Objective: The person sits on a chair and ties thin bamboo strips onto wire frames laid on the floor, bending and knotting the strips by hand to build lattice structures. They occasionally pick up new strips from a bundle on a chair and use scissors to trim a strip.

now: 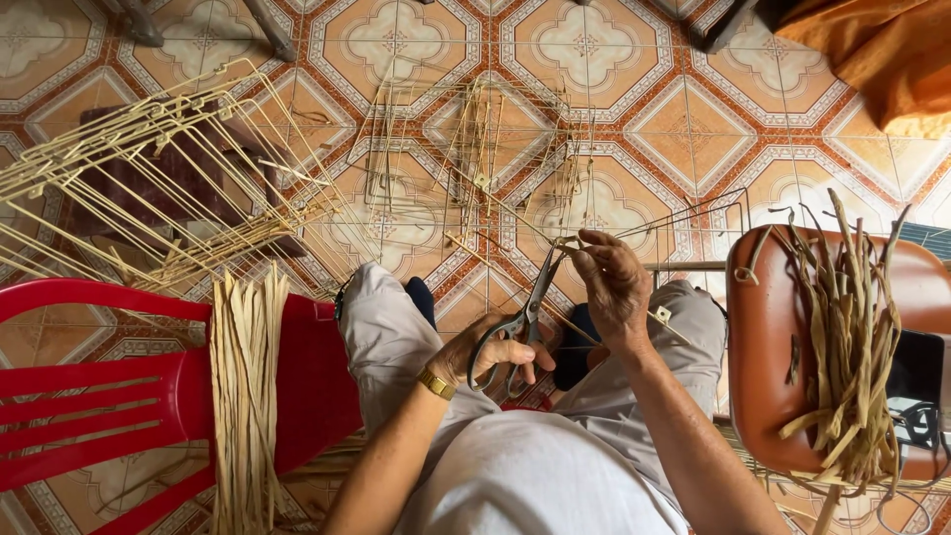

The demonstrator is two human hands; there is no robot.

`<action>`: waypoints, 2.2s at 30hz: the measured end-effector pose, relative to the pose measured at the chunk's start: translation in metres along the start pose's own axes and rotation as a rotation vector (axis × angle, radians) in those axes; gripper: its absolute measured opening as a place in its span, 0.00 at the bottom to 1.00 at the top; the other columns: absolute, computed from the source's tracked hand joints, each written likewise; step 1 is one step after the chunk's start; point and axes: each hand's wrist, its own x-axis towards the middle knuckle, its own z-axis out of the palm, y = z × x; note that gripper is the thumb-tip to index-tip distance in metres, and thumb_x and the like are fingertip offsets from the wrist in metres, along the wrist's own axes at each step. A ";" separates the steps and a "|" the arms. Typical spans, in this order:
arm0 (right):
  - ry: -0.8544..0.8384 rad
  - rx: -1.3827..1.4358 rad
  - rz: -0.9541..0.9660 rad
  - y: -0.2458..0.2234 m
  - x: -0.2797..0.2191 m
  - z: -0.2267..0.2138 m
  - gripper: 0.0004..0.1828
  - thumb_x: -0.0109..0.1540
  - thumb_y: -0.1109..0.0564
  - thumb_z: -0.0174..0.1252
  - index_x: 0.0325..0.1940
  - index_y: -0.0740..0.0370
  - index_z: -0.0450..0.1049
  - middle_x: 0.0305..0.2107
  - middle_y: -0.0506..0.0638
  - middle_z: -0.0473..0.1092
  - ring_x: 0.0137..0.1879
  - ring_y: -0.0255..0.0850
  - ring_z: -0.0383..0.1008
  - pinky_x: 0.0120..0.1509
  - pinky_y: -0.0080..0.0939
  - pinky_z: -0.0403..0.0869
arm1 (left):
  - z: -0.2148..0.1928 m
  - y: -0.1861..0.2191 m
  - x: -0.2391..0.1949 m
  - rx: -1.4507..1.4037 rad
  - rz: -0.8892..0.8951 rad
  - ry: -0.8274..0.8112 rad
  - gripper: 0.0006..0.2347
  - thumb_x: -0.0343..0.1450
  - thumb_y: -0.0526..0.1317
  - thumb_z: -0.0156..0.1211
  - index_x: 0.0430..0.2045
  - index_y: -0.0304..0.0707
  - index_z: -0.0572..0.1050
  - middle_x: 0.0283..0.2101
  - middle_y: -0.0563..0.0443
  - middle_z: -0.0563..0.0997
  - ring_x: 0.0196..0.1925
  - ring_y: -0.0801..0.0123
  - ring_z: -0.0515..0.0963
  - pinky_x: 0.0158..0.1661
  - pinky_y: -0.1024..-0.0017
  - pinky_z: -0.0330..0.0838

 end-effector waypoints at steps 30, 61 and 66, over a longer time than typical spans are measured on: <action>0.031 0.204 0.549 -0.026 0.010 0.011 0.35 0.66 0.56 0.48 0.73 0.62 0.40 0.65 0.66 0.57 0.46 0.56 0.81 0.48 0.51 0.81 | -0.035 0.073 0.076 1.562 0.651 0.713 0.16 0.60 0.23 0.57 0.40 0.35 0.67 0.19 0.58 0.67 0.24 0.70 0.70 0.30 0.70 0.64; -0.413 -0.300 0.545 0.001 0.009 0.018 0.15 0.66 0.52 0.60 0.35 0.66 0.82 0.21 0.53 0.76 0.21 0.35 0.66 0.25 0.40 0.67 | -0.050 0.039 0.100 1.501 0.233 0.254 0.08 0.71 0.33 0.63 0.36 0.29 0.69 0.19 0.54 0.72 0.16 0.65 0.73 0.21 0.61 0.70; -0.561 -0.254 0.614 0.014 0.010 0.005 0.19 0.67 0.47 0.57 0.42 0.66 0.82 0.27 0.59 0.78 0.27 0.40 0.72 0.32 0.44 0.74 | -0.054 0.026 0.099 1.730 0.362 0.345 0.14 0.60 0.31 0.66 0.37 0.30 0.70 0.16 0.58 0.72 0.17 0.70 0.72 0.31 0.63 0.67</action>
